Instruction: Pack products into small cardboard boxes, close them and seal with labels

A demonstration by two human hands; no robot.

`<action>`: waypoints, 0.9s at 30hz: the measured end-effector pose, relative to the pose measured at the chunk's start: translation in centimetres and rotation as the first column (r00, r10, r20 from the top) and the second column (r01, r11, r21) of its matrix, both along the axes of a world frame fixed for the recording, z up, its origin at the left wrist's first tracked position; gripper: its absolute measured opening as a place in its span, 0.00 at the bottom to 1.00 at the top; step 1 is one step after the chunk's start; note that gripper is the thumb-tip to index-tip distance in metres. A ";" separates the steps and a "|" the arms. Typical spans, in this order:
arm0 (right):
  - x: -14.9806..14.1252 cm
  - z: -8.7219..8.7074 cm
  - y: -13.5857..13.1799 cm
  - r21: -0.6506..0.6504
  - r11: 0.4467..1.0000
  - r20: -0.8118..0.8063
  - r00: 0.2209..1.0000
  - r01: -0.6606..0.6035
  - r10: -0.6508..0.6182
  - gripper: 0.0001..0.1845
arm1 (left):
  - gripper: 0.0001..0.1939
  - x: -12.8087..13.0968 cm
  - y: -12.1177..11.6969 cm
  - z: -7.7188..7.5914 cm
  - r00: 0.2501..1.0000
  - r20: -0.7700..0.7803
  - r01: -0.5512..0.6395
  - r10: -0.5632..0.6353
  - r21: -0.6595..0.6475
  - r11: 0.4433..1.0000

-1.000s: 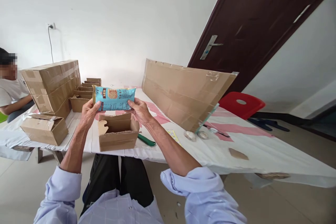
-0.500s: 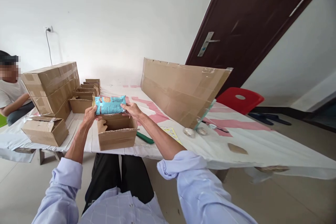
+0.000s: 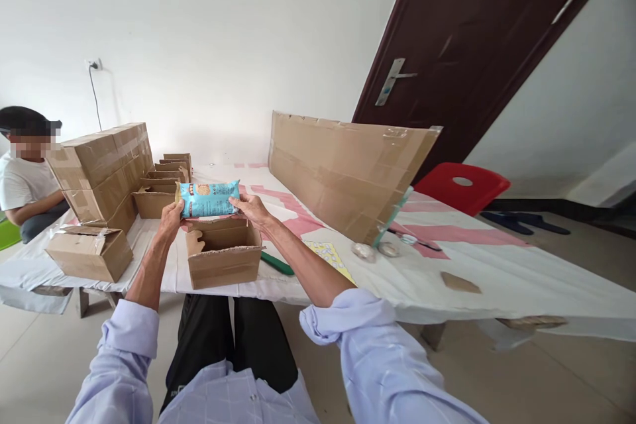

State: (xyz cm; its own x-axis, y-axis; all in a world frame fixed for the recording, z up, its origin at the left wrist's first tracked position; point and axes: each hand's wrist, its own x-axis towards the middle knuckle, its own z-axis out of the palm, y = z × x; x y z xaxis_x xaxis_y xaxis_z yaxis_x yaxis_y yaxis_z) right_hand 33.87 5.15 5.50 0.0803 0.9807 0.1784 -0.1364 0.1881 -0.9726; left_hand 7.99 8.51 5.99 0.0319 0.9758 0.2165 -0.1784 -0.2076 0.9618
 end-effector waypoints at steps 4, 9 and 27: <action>0.2 2.4 -0.8 0.157 0.987 -0.030 0.999 -0.027 0.033 0.35 | 0.28 -0.3 -0.8 2.6 1.000 0.031 -0.009 0.005 0.126 0.992; 1.0 6.0 -3.1 0.312 0.950 -0.042 0.999 -0.020 0.034 0.37 | 0.29 -0.2 -2.7 5.8 0.996 0.087 -0.008 -0.018 0.294 0.956; 1.6 8.1 -5.7 0.383 0.923 -0.065 0.996 -0.035 0.064 0.40 | 0.30 0.4 -4.4 7.3 0.991 0.109 0.025 -0.073 0.391 0.920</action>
